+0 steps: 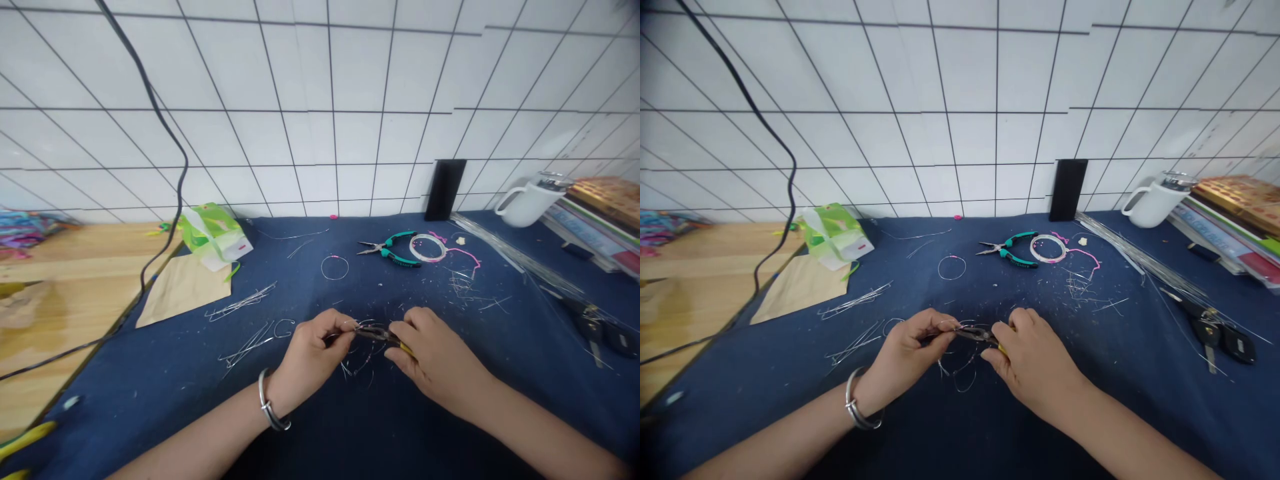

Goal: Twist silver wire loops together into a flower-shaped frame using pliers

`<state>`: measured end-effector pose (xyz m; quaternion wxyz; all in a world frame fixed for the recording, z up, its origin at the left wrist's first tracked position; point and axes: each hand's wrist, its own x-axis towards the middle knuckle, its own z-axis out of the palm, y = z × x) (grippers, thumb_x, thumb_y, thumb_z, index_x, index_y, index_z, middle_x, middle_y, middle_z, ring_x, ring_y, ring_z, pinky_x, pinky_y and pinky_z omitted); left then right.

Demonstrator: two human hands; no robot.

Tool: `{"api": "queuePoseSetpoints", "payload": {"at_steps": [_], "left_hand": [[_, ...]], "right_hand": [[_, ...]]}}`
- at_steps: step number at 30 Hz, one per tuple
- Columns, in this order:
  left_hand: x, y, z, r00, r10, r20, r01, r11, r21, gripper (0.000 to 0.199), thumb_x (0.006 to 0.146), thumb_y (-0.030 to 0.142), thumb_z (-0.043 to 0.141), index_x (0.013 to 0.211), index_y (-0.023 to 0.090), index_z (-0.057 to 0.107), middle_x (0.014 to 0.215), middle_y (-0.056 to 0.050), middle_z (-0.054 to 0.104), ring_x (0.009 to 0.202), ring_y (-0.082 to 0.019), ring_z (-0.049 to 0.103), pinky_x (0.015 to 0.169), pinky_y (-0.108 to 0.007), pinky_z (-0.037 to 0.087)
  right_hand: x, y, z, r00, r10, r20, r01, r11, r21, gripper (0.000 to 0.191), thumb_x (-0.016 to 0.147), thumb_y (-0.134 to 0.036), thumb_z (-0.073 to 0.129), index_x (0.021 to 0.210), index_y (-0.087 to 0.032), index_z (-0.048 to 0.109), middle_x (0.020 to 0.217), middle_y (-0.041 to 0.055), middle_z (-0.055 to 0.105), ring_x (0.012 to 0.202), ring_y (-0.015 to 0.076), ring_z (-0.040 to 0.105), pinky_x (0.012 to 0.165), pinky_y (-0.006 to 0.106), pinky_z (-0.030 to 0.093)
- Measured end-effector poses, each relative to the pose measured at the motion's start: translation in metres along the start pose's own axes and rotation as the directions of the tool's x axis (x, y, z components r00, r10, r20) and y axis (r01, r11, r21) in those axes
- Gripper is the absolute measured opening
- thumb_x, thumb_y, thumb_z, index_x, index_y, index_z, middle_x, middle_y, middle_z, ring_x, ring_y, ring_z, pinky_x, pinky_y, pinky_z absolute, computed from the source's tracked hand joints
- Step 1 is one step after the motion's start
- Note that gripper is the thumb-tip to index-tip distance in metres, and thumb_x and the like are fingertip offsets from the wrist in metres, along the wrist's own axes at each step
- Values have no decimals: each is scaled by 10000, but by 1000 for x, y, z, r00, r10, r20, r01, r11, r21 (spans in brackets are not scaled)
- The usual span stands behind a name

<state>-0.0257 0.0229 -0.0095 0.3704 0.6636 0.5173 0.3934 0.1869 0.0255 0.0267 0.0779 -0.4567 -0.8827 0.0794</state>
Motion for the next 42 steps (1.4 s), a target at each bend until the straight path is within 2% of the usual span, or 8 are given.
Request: {"api": "queuePoseSetpoints", "payload": {"at_steps": [8, 18, 30, 36, 42], "left_hand": [[-1, -3, 0, 1000, 8, 22, -8, 1000, -15, 93, 798, 166, 524, 873, 195, 570, 760, -6, 635, 629, -113, 571, 564, -222, 454], [0, 2, -1, 996, -72, 47, 73, 997, -29, 80, 790, 167, 529, 862, 193, 550, 707, 16, 606, 580, -98, 537, 520, -201, 422], [-2, 2, 0, 997, 61, -37, -58, 996, 70, 130, 779, 115, 512, 835, 196, 597, 810, -7, 654, 695, -127, 595, 627, -244, 474], [-3, 2, 0, 988, 149, -44, -142, 981, 129, 179, 768, 71, 502, 837, 205, 601, 834, 5, 663, 736, -122, 610, 661, -238, 479], [-4, 1, -1, 983, 180, -33, -171, 966, 194, 211, 759, 56, 503, 850, 213, 610, 830, 13, 663, 735, -119, 609, 662, -233, 475]], "right_hand": [[-2, -1, -2, 999, 21, 25, -22, 998, 51, 178, 865, -340, 445, 861, -189, 540, 840, 56, 477, 782, 181, 464, 668, 321, 401], [-2, -2, -4, 999, 38, 36, -40, 997, 63, 185, 861, -349, 447, 872, -191, 543, 846, 55, 474, 787, 182, 460, 668, 320, 395], [-3, -6, -1, 996, 55, 73, -64, 989, 132, 234, 877, -385, 408, 906, -198, 546, 853, 58, 489, 799, 187, 463, 704, 340, 404], [-2, -7, -4, 991, 74, 115, -97, 973, 208, 242, 890, -381, 382, 889, -202, 546, 837, 48, 501, 781, 173, 469, 699, 323, 410], [-1, -7, -3, 989, 70, 129, -99, 968, 232, 231, 894, -359, 378, 886, -209, 555, 808, 38, 504, 751, 161, 471, 681, 306, 406]]}}
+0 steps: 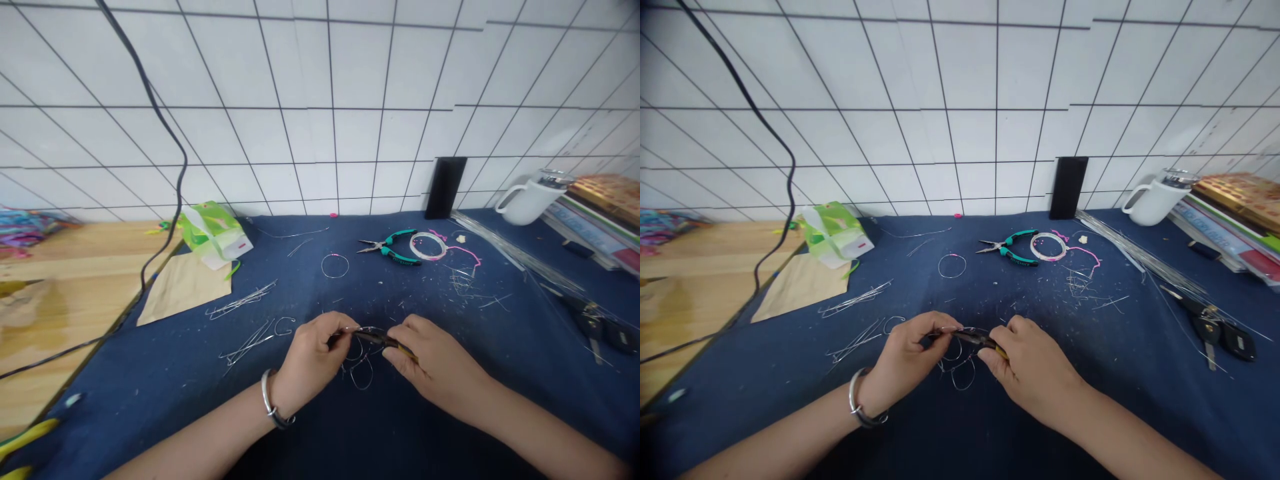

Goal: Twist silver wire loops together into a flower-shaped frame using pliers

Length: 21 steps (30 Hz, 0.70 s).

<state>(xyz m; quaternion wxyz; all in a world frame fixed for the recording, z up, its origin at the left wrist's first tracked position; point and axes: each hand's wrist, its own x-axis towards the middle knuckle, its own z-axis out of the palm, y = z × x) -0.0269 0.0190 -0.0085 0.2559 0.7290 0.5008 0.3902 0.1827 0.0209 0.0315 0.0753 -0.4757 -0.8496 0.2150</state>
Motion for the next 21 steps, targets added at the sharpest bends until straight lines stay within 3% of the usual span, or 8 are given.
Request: {"api": "queuePoseSetpoints", "payload": {"at_steps": [21], "left_hand": [[2, 1, 0, 1000, -12, 27, 10, 996, 92, 223, 731, 43, 484, 821, 205, 610, 776, 13, 655, 668, -119, 598, 619, -234, 455]], "right_hand": [[0, 2, 6, 1000, -8, -23, 6, 997, -70, 260, 896, -349, 369, 880, -203, 584, 779, 41, 525, 733, 158, 495, 665, 296, 400]]}}
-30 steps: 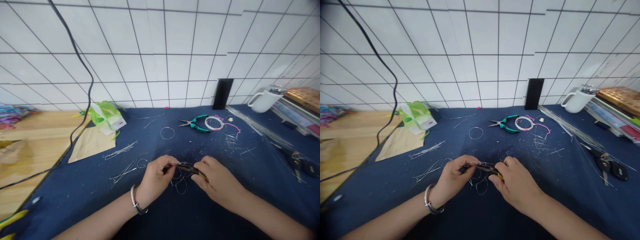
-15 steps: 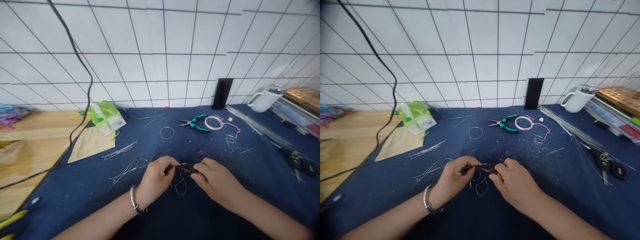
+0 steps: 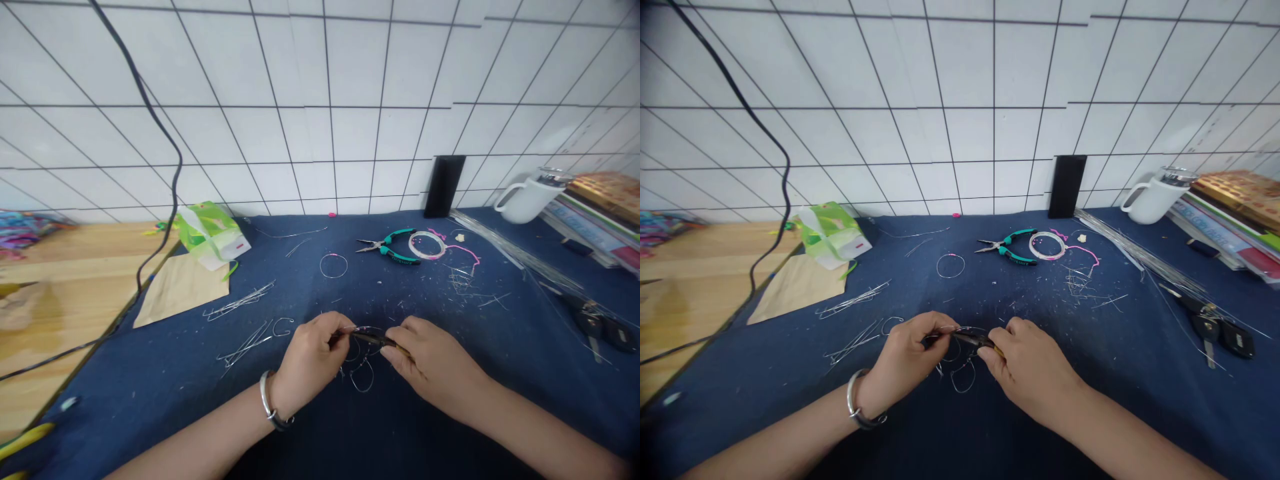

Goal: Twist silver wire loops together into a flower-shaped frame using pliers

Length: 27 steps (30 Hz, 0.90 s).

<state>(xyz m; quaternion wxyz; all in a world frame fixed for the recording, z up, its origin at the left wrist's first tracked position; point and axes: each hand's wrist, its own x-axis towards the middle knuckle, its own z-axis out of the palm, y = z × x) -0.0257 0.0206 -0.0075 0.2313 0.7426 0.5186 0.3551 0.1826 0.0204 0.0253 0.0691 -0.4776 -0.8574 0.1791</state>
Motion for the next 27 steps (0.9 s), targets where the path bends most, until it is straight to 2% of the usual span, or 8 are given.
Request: {"api": "queuePoseSetpoints", "payload": {"at_steps": [6, 11, 14, 19, 22, 27], "left_hand": [[0, 0, 1, 1000, 27, -16, -27, 1000, 10, 226, 726, 49, 481, 817, 204, 618, 770, 7, 659, 665, -127, 603, 620, -242, 464], [5, 3, -6, 999, -49, -18, 49, 999, -15, 212, 713, 58, 496, 793, 198, 632, 727, 11, 657, 635, -123, 599, 595, -233, 464], [11, 3, -15, 994, -104, -45, 104, 995, -12, 199, 705, 64, 504, 777, 194, 637, 707, 14, 655, 607, -118, 590, 567, -224, 457], [21, -7, -32, 983, -133, -124, 136, 991, 17, 191, 693, 76, 503, 769, 185, 640, 695, 12, 647, 589, -113, 571, 537, -213, 433], [25, -15, -38, 980, -153, -131, 156, 988, 7, 177, 687, 79, 497, 742, 181, 632, 657, 18, 632, 558, -105, 552, 513, -204, 414], [29, -24, -39, 985, -144, -99, 141, 989, -32, 164, 702, 87, 477, 710, 178, 615, 639, 17, 619, 539, -96, 532, 500, -200, 400]], "right_hand": [[0, -1, -1, 1000, 5, -17, -5, 1000, -27, 257, 897, -326, 369, 855, -201, 589, 755, 40, 523, 713, 154, 497, 651, 285, 396], [6, -3, -6, 999, -28, -18, 27, 997, -76, 253, 898, -320, 369, 838, -195, 581, 754, 41, 517, 707, 151, 491, 648, 281, 389], [18, -6, -11, 996, -71, -47, 65, 990, -123, 262, 899, -323, 368, 828, -192, 583, 748, 41, 512, 708, 153, 488, 650, 283, 382], [47, -13, -16, 978, -180, -107, 155, 966, -207, 284, 899, -333, 364, 839, -183, 598, 739, 48, 512, 692, 153, 486, 616, 274, 365], [61, -12, -15, 958, -254, -129, 219, 946, -241, 287, 896, -326, 371, 826, -173, 603, 729, 50, 510, 692, 150, 485, 613, 269, 362], [74, -1, -8, 943, -311, -121, 273, 927, -256, 283, 897, -324, 368, 854, -177, 607, 727, 47, 507, 680, 150, 476, 610, 277, 363]]}}
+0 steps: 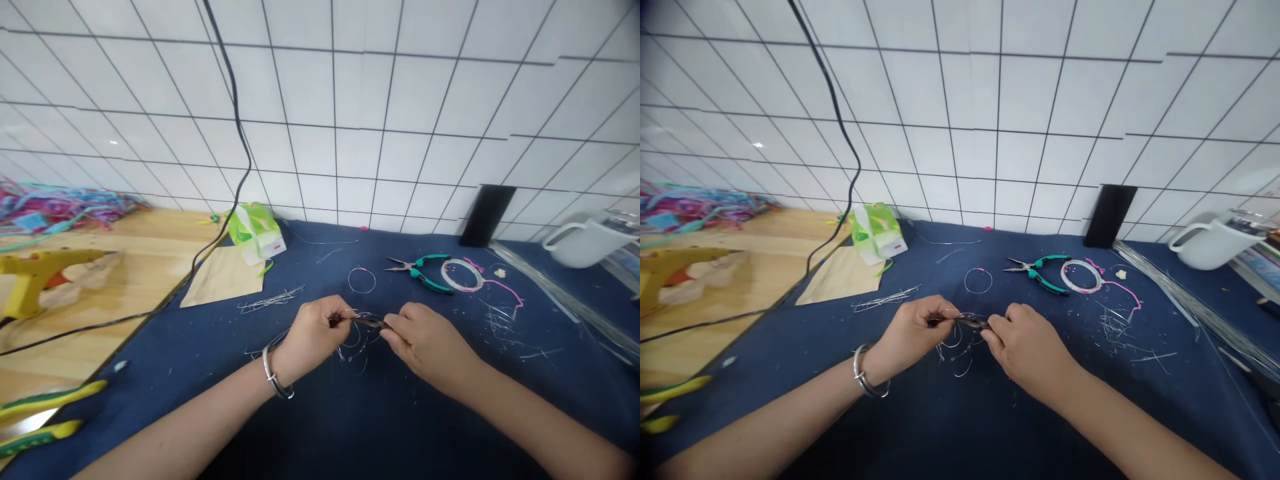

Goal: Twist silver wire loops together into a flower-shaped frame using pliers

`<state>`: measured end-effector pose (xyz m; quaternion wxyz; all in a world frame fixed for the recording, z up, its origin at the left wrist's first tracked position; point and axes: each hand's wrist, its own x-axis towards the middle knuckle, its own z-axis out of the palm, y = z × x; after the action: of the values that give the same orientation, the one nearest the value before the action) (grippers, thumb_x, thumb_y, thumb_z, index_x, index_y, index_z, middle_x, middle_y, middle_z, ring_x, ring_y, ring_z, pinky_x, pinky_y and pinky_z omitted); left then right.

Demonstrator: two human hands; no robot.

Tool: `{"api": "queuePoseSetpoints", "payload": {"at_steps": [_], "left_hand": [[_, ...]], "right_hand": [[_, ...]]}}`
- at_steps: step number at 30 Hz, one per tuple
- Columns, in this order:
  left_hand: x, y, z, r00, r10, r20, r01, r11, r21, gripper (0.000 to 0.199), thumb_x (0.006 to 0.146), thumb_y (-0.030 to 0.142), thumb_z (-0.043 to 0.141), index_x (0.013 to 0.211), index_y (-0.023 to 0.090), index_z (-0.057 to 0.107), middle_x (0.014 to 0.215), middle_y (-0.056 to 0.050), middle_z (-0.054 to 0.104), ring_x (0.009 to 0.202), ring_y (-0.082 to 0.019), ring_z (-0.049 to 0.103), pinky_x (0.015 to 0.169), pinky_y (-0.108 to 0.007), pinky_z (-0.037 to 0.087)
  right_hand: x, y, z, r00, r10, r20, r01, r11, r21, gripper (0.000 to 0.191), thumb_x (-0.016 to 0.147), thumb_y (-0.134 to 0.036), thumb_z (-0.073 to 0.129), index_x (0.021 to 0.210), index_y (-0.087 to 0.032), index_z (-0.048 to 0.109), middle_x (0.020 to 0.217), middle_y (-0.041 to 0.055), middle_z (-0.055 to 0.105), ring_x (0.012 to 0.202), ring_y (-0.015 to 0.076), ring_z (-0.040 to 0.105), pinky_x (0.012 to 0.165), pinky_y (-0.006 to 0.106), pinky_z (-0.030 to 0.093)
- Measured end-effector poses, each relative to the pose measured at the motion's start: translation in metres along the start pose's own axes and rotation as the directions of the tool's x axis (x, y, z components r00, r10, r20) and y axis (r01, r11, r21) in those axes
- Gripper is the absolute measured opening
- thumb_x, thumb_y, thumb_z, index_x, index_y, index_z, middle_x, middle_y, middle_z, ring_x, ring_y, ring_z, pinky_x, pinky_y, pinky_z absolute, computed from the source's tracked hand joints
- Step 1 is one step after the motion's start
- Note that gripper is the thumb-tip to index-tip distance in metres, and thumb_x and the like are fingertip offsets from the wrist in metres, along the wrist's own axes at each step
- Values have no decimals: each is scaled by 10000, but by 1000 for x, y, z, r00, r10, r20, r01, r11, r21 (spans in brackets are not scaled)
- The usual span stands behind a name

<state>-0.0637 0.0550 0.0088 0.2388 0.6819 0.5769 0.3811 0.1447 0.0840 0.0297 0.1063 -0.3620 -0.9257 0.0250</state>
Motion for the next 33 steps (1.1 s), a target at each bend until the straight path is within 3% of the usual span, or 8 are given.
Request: {"api": "queuePoseSetpoints", "payload": {"at_steps": [4, 12, 18, 25, 33], "left_hand": [[2, -4, 2, 1000, -3, 29, 5, 999, -53, 143, 708, 109, 486, 714, 180, 610, 632, 19, 607, 516, -85, 505, 472, -191, 386], [2, -10, 8, 973, -178, 148, 221, 908, -355, 44, 730, 146, 527, 748, 170, 560, 558, 38, 549, 440, -65, 473, 412, -171, 382], [1, -9, 11, 979, -172, 110, 202, 902, -381, 36, 729, 154, 530, 741, 168, 561, 554, 38, 546, 439, -61, 468, 403, -168, 376], [-2, -9, 14, 991, -130, 10, 129, 960, -250, 79, 725, 135, 528, 748, 169, 595, 680, 3, 623, 516, -71, 502, 457, -180, 412], [4, -6, 10, 969, -199, 147, 246, 831, -500, 23, 748, 144, 549, 763, 161, 545, 822, -19, 645, 475, -39, 491, 452, -174, 422]], "right_hand": [[1, 6, 5, 1000, -29, -5, 29, 999, 40, 278, 894, -318, 377, 874, -175, 614, 729, 49, 510, 682, 150, 479, 604, 275, 372], [-1, 6, 2, 1000, 2, 30, -5, 994, 109, 257, 892, -299, 378, 887, -174, 603, 770, 62, 525, 736, 166, 501, 675, 314, 413], [-6, 5, 4, 998, 56, 20, -58, 990, 130, 250, 887, -308, 384, 841, -187, 597, 750, 49, 528, 724, 160, 507, 661, 301, 416], [-5, 4, 5, 997, 69, 39, -74, 987, 145, 247, 890, -316, 380, 854, -192, 591, 756, 48, 530, 727, 162, 504, 662, 301, 417], [-7, 6, 7, 998, 39, 53, -44, 995, 92, 246, 893, -322, 386, 871, -182, 588, 762, 58, 529, 742, 173, 506, 679, 313, 420]]}}
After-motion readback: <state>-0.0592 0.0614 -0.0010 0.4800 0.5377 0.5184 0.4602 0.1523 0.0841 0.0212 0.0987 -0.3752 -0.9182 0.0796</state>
